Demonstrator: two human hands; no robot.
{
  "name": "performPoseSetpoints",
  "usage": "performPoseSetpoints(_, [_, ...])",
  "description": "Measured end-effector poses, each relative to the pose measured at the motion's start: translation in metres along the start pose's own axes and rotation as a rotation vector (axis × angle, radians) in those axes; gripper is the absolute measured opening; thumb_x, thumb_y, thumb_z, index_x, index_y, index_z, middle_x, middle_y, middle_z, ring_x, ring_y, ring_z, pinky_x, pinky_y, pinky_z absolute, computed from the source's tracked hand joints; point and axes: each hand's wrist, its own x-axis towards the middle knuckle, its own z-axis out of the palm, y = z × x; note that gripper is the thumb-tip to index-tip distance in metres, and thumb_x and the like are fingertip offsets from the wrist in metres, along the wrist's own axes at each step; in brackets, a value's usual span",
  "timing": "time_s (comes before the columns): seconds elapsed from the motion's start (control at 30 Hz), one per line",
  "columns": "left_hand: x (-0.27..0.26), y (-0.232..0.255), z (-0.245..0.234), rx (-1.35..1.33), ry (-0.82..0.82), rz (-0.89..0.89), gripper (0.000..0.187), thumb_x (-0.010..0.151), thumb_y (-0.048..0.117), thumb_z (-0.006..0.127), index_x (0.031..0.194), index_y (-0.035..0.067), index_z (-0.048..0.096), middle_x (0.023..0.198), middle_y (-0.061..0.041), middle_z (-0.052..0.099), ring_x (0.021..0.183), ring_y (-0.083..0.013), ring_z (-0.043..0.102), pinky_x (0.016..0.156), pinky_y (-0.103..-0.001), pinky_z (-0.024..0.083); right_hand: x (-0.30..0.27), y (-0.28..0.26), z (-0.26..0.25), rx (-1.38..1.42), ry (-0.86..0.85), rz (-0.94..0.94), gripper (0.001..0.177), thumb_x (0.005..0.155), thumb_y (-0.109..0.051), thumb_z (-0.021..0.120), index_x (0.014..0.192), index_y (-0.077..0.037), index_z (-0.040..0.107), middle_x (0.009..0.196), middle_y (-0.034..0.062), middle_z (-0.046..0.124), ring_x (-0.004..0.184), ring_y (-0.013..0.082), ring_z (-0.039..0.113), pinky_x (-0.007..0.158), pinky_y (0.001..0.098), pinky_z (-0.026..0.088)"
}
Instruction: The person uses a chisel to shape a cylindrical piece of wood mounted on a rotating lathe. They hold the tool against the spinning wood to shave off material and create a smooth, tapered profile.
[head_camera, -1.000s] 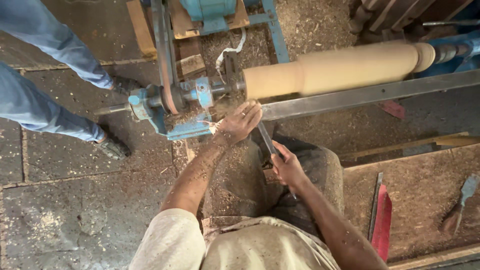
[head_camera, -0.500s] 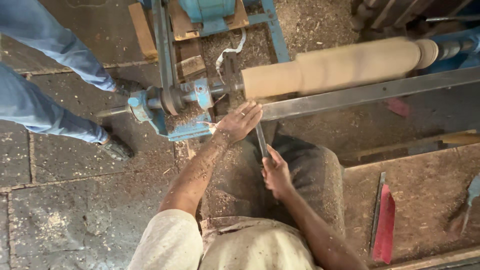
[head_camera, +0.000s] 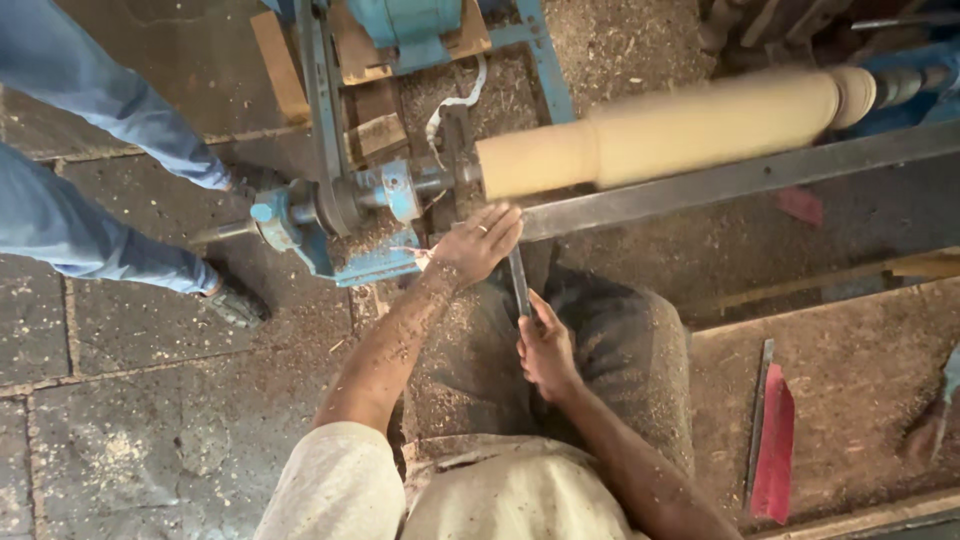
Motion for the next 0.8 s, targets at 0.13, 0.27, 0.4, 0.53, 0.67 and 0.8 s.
performPoseSetpoints(0.13, [-0.002, 0.001, 0.0, 0.008, -0.002, -0.033, 0.042, 0.099, 0.023, 0.058, 0.133, -0.001, 0.061, 0.143, -0.017, 0.06, 0.136, -0.0337, 0.055, 0.12, -0.045, 0.043, 0.0, -0.013, -0.014, -0.122, -0.037, -0.013, 0.052, 0.102, -0.022, 0.055, 0.153, -0.026, 0.046, 0.058, -0.0014, 0.047, 0.04, 0.0077, 0.04, 0.033, 0.0259, 0.032])
performPoseSetpoints(0.27, [-0.003, 0.003, 0.009, 0.063, 0.012, -0.053, 0.041, 0.1, 0.024, 0.058, 0.135, 0.003, 0.062, 0.144, -0.016, 0.06, 0.135, -0.0322, 0.056, 0.116, -0.043, 0.045, 0.005, -0.022, -0.029, -0.154, -0.069, 0.024, 0.054, 0.101, -0.021, 0.056, 0.154, -0.026, 0.046, 0.058, -0.0019, 0.047, 0.041, 0.0078, 0.039, 0.034, 0.026, 0.032])
performPoseSetpoints(0.4, [-0.01, 0.007, 0.012, 0.059, 0.018, -0.087, 0.041, 0.099, 0.023, 0.059, 0.136, 0.005, 0.062, 0.145, -0.013, 0.061, 0.137, -0.0309, 0.055, 0.112, -0.04, 0.048, 0.013, -0.027, -0.041, -0.192, -0.127, 0.002, 0.053, 0.101, -0.021, 0.056, 0.153, -0.024, 0.047, 0.057, -0.0018, 0.046, 0.041, 0.0085, 0.04, 0.034, 0.0258, 0.032])
performPoseSetpoints(0.53, [-0.008, 0.008, 0.015, 0.005, -0.011, -0.134, 0.042, 0.1, 0.027, 0.062, 0.135, 0.004, 0.063, 0.142, -0.016, 0.062, 0.135, -0.0334, 0.055, 0.096, -0.043, 0.048, 0.018, -0.04, -0.051, -0.294, -0.132, 0.03, 0.053, 0.101, -0.021, 0.054, 0.154, -0.026, 0.046, 0.056, -0.0026, 0.047, 0.042, 0.0078, 0.04, 0.036, 0.0256, 0.033])
performPoseSetpoints(0.67, [-0.007, 0.005, 0.008, -0.012, 0.002, -0.115, 0.047, 0.103, 0.032, 0.065, 0.137, -0.002, 0.062, 0.142, -0.019, 0.061, 0.136, -0.036, 0.056, 0.103, -0.045, 0.047, 0.021, -0.054, -0.057, -0.443, -0.096, 0.077, 0.054, 0.101, -0.022, 0.055, 0.154, -0.029, 0.047, 0.056, -0.0033, 0.046, 0.043, 0.0079, 0.039, 0.038, 0.0267, 0.031])
performPoseSetpoints(0.8, [-0.004, 0.015, -0.004, 0.01, 0.044, -0.142, 0.053, 0.099, 0.033, 0.063, 0.136, -0.004, 0.06, 0.141, -0.02, 0.061, 0.134, -0.0361, 0.058, 0.115, -0.047, 0.046, 0.027, -0.049, -0.068, -0.447, -0.118, -0.043, 0.052, 0.101, -0.024, 0.057, 0.153, -0.026, 0.052, 0.057, -0.0033, 0.049, 0.044, 0.0068, 0.042, 0.039, 0.0251, 0.034])
